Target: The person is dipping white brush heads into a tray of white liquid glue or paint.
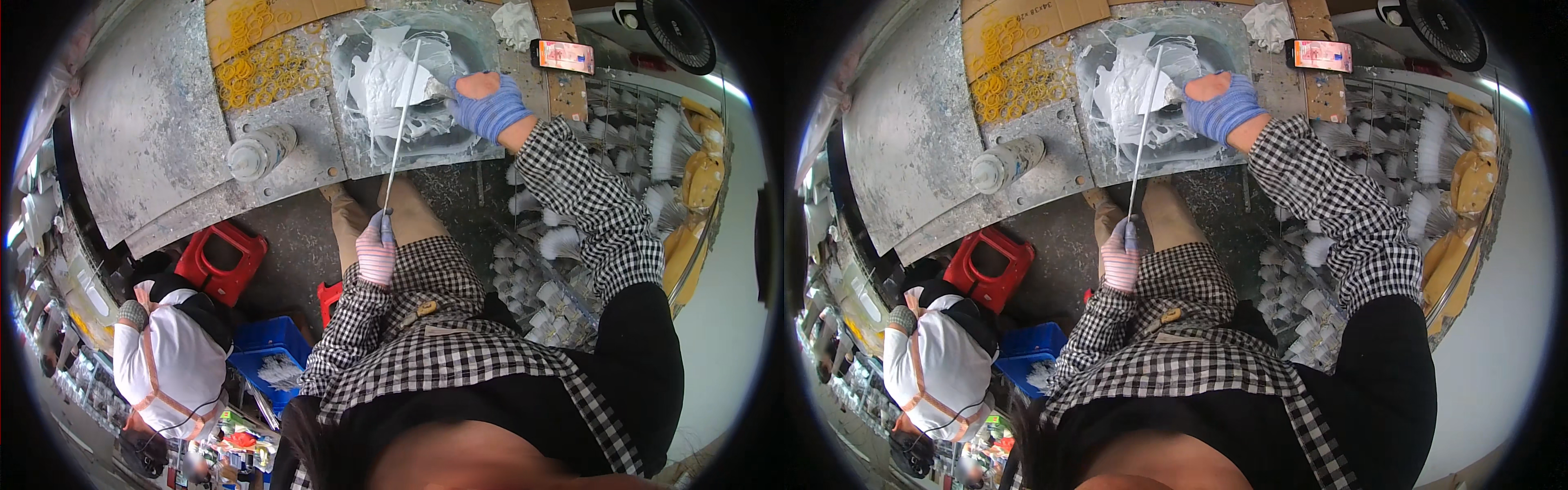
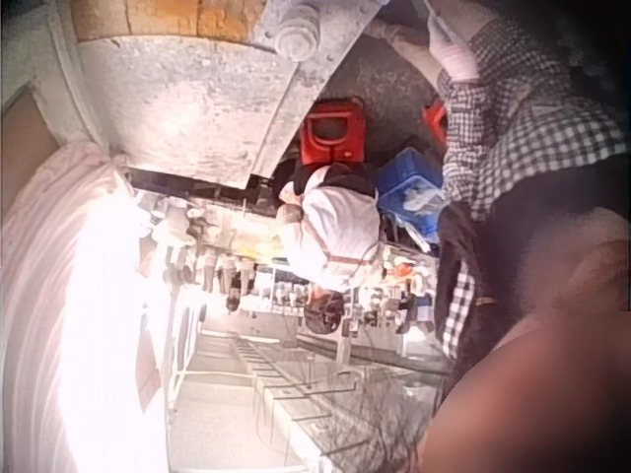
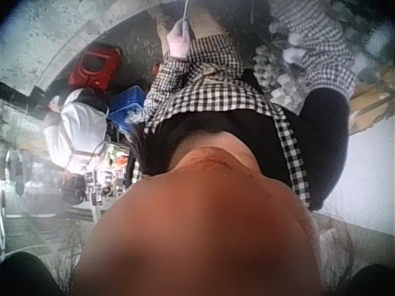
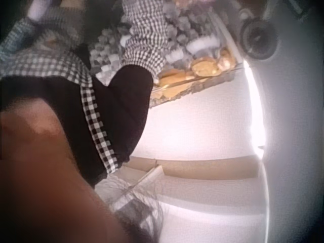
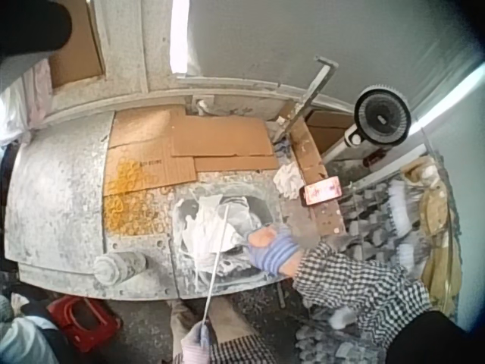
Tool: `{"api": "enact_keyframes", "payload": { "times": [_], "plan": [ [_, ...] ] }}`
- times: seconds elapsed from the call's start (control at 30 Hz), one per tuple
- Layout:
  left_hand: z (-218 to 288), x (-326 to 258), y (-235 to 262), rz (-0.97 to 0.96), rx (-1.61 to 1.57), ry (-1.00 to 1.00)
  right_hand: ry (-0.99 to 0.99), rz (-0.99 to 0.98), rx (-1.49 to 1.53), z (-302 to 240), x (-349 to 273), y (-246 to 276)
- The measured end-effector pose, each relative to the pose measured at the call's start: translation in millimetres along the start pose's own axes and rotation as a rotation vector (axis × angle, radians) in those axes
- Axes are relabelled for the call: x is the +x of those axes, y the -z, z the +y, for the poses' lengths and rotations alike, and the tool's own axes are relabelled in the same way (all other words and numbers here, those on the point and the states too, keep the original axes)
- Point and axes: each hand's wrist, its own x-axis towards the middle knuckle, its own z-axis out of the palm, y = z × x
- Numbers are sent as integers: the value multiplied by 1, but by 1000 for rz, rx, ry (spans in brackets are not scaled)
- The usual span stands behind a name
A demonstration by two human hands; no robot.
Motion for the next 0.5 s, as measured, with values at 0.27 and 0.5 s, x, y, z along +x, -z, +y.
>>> {"api": "enact_keyframes", "payload": {
  "times": [0.27,0.5],
  "plan": [
    [-22,19,2,24,51,-8,-30,8,-40,15,-11,33],
    [-18,20,3,-69,97,-37,-68,126,13,15,101,29]
  ]
}}
